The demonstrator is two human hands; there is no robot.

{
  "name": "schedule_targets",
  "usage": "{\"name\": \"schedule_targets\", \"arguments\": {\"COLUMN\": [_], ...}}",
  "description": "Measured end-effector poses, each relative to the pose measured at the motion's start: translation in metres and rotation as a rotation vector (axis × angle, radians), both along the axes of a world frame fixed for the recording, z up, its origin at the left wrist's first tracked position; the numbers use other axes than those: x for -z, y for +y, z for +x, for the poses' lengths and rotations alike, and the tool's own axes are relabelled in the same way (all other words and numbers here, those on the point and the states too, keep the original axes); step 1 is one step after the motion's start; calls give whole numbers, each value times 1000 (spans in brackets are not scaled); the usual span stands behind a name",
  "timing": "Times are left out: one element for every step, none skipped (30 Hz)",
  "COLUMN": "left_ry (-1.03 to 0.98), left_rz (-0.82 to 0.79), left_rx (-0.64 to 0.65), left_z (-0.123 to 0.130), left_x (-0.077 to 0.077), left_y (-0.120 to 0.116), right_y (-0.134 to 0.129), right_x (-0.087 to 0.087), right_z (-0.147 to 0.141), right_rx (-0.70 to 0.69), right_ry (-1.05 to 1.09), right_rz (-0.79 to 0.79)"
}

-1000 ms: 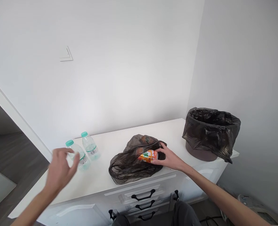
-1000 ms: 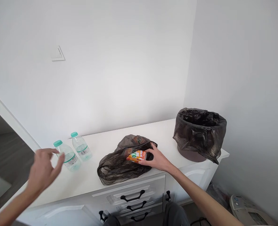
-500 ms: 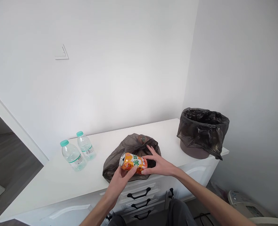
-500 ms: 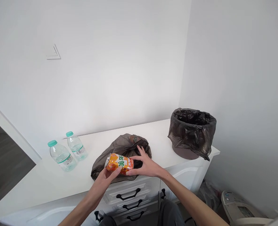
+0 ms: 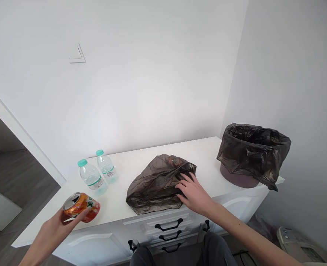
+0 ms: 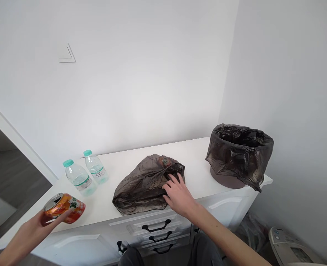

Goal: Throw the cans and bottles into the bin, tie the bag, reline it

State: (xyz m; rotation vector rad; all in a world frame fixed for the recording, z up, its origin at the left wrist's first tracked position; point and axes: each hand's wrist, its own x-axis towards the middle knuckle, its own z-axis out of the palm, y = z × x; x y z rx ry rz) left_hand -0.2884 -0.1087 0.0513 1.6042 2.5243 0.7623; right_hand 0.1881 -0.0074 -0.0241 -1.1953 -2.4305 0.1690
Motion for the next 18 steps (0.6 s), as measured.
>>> {"name": "schedule_targets", "arguments": {"left_ry": [7,3,10,23,36,45,49,48,41,33,25,19,15,12,9,4,-1,5], "left_rz": [-35,-76,-99,-104,-113,-125,-127,-125,-125,-122,-113,-105,-100,-98,-99,-105,-113,-105], "left_rx": [-52,-96,-138,-169,-189,-197,-191,-185,-183,-186,-193,-196,-200,-204,-205,-212,-218,-218], "left_z": [-10,-17,-23,-27,-31,-34,-37,-39,-41,-43,-44,-44,-44,-44,-43,-43,-43,-44], "left_x": [-1,-2,-3,-4,-4,-4,-3,-2,-1,0,1,2,2,3,4,5,8,12], "left_y": [0,2,4,6,9,12,15,18,21,23,25,27,29,30,31,32,32,32], "right_y": [-1,-1,0,3,6,11,17,23,29,35,41,47,52,57,62,67,72,77], "right_x": [-1,-2,-2,-2,-2,0,2,4,7,9,12,14,16,17,19,20,21,22], "right_z": [-7,-14,-20,-25,-29,-31,-32,-32,-32,-31,-30,-30,-29,-29,-29,-28,-27,-26], "right_rx": [-6,-8,-6,-2,4,10,14,14,4,-11,-28,-45,-55,-54,-41,-19,11,44], "right_ry": [-7,-10,-13,-17,-23,-29,-33,-33,-31,-27,-22,-16,-10,-5,-1,-1,-2,-4], "right_rz": [21,31,32,28,22,15,8,1,-4,-5,0,11,27,46,62,74,80,82]}}
